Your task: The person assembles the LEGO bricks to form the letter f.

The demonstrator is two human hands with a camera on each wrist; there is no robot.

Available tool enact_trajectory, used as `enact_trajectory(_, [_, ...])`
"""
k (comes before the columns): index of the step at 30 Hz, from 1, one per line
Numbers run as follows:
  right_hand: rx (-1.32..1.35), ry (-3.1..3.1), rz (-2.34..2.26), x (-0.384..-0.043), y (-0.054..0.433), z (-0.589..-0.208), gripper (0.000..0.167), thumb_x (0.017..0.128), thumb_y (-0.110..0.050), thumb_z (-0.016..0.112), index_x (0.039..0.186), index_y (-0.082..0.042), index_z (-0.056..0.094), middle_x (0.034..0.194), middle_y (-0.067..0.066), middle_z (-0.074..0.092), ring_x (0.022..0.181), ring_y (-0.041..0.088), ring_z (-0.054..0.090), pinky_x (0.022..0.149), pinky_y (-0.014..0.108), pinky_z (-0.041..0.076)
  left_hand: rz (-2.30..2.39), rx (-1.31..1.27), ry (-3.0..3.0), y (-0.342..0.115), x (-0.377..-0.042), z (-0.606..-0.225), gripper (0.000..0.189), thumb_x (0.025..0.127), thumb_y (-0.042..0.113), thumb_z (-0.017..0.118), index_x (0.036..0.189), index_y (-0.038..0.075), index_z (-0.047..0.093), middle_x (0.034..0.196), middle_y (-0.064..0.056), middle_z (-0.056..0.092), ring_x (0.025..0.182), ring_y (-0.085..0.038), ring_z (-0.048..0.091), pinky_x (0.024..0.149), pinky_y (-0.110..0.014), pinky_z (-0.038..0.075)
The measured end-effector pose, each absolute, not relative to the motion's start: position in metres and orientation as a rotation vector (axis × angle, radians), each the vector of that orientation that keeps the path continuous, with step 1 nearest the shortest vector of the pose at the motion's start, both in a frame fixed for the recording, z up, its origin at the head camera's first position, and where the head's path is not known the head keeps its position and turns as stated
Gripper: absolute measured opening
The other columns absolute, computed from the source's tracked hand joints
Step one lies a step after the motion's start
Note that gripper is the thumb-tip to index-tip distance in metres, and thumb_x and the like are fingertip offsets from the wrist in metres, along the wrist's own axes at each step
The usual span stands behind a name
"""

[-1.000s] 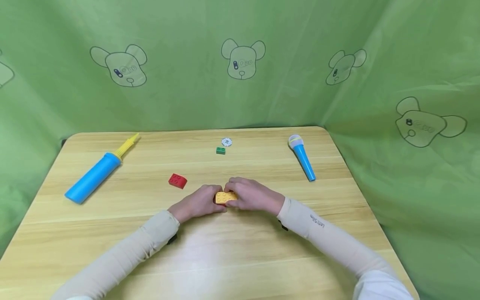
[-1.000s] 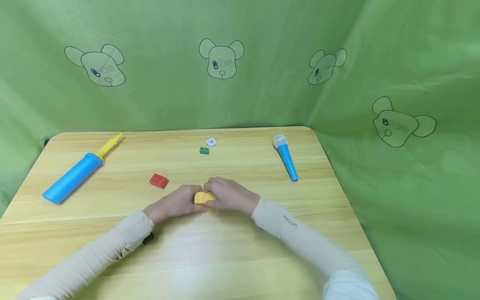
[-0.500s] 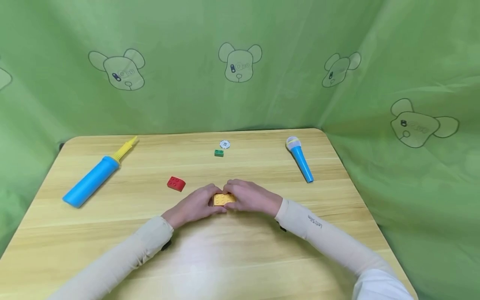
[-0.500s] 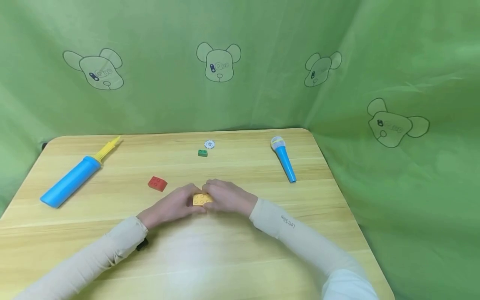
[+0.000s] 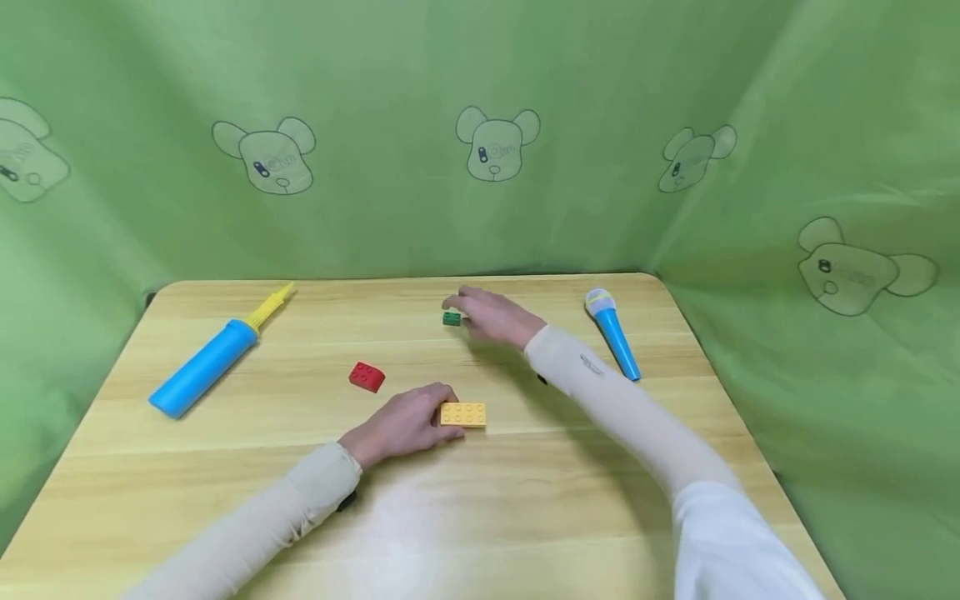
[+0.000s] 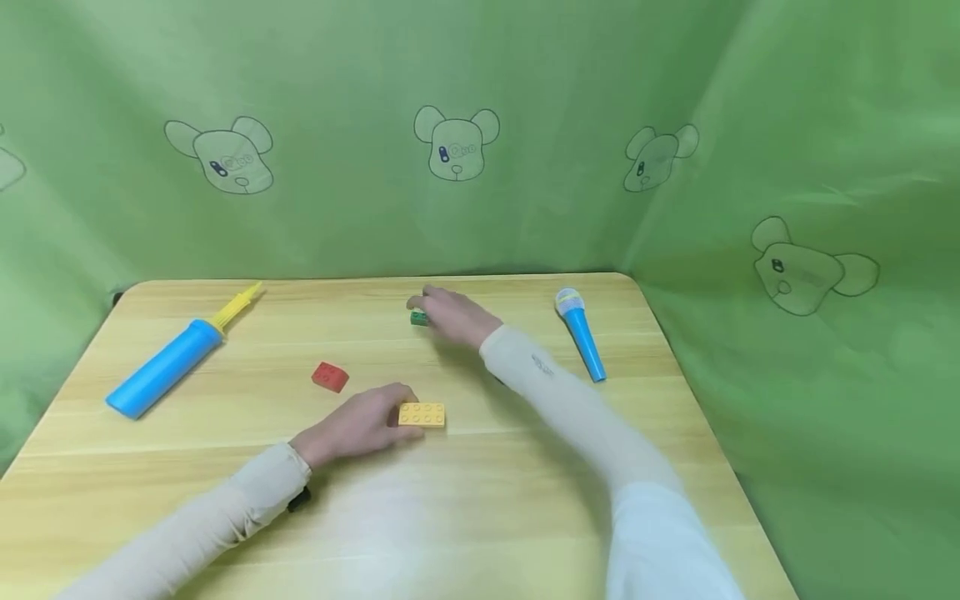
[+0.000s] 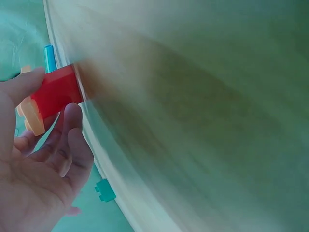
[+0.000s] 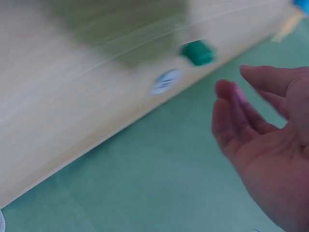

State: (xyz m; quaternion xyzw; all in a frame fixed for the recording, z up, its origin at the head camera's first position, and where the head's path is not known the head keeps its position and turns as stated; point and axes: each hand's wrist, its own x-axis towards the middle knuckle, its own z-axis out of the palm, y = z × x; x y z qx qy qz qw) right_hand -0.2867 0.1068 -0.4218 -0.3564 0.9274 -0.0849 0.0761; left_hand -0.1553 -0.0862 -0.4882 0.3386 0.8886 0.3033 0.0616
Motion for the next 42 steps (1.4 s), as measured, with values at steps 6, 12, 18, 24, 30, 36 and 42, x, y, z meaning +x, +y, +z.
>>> enact_trajectory(6, [-1.065, 2.701, -0.115, -0.32, 0.103, -0.443, 0.072, 0.086, 0.015, 0.063, 0.148, -0.019, 0.049, 0.125, 0.011, 0.055, 0.101, 0.02, 0.056, 0.086, 0.031, 0.052, 0.885, 1.01, 2.678, -0.084, -0.155, -0.485, 0.033, 0.088, 0.04, 0.077, 0.103, 0.017, 0.06, 0.089, 0.01, 0.057, 0.075, -0.008, 0.054, 0.067, -0.025, 0.046])
enact_trajectory(12, [-1.1, 2.651, -0.142, -0.33, 0.095, -0.452, 0.051, 0.086, 0.015, 0.065, 0.128, -0.013, 0.067, 0.116, 0.012, 0.062, 0.101, 0.02, 0.058, 0.092, 0.034, 0.05, 0.86, 0.991, 2.688, -0.088, -0.159, -0.487, 0.032, 0.088, 0.041, 0.077, 0.102, 0.018, 0.06, 0.088, 0.011, 0.057, 0.073, -0.007, 0.054, 0.063, -0.024, 0.046])
enact_trajectory(18, [-1.079, 2.659, -0.197, -0.324, 0.1, -0.454, 0.006, 0.093, 0.001, 0.067, 0.097, -0.004, 0.066, 0.094, 0.009, 0.058, 0.083, 0.018, 0.05, 0.075, 0.033, 0.045, 0.868, 1.0, 2.682, -0.086, -0.159, -0.49, 0.033, 0.088, 0.042, 0.076, 0.103, 0.018, 0.059, 0.088, 0.01, 0.058, 0.073, -0.007, 0.055, 0.062, -0.024, 0.046])
enact_trajectory(24, [-1.061, 2.666, -0.326, -0.308, 0.106, -0.443, 0.01, 0.093, -0.008, 0.069, 0.101, -0.003, 0.065, 0.09, 0.006, 0.056, 0.08, 0.018, 0.049, 0.07, 0.03, 0.043, 0.884, 0.958, 2.677, -0.086, -0.16, -0.493, 0.033, 0.087, 0.043, 0.077, 0.102, 0.02, 0.059, 0.088, 0.011, 0.059, 0.073, -0.008, 0.055, 0.064, -0.026, 0.047])
enact_trajectory(30, [-1.072, 2.636, -0.51, -0.27, 0.111, -0.416, 0.03, 0.087, -0.004, 0.072, 0.115, 0.004, 0.066, 0.089, 0.005, 0.063, 0.077, 0.015, 0.057, 0.07, 0.025, 0.05, 0.908, 0.922, 2.666, -0.087, -0.162, -0.492, 0.033, 0.086, 0.043, 0.078, 0.102, 0.019, 0.061, 0.089, 0.011, 0.062, 0.075, -0.008, 0.057, 0.068, -0.026, 0.048])
enact_trajectory(36, [-1.191, 2.567, -0.602, -0.221, 0.117, -0.399, 0.027, 0.084, -0.004, 0.073, 0.11, 0.005, 0.068, 0.086, 0.005, 0.064, 0.075, 0.01, 0.057, 0.068, 0.021, 0.051, 0.944, 0.926, 2.637, -0.086, -0.16, -0.489, 0.032, 0.087, 0.04, 0.078, 0.102, 0.016, 0.061, 0.087, 0.01, 0.062, 0.074, -0.008, 0.057, 0.066, -0.027, 0.048])
enact_trajectory(42, [-1.203, 2.509, -0.542, -0.194, 0.118, -0.401, 0.024, 0.087, -0.013, 0.077, 0.106, 0.0, 0.07, 0.079, -0.001, 0.061, 0.067, 0.005, 0.053, 0.06, 0.02, 0.047, 0.952, 0.906, 2.638, -0.086, -0.16, -0.49, 0.032, 0.088, 0.041, 0.076, 0.102, 0.017, 0.06, 0.08, 0.01, 0.06, 0.068, -0.008, 0.055, 0.061, -0.027, 0.047])
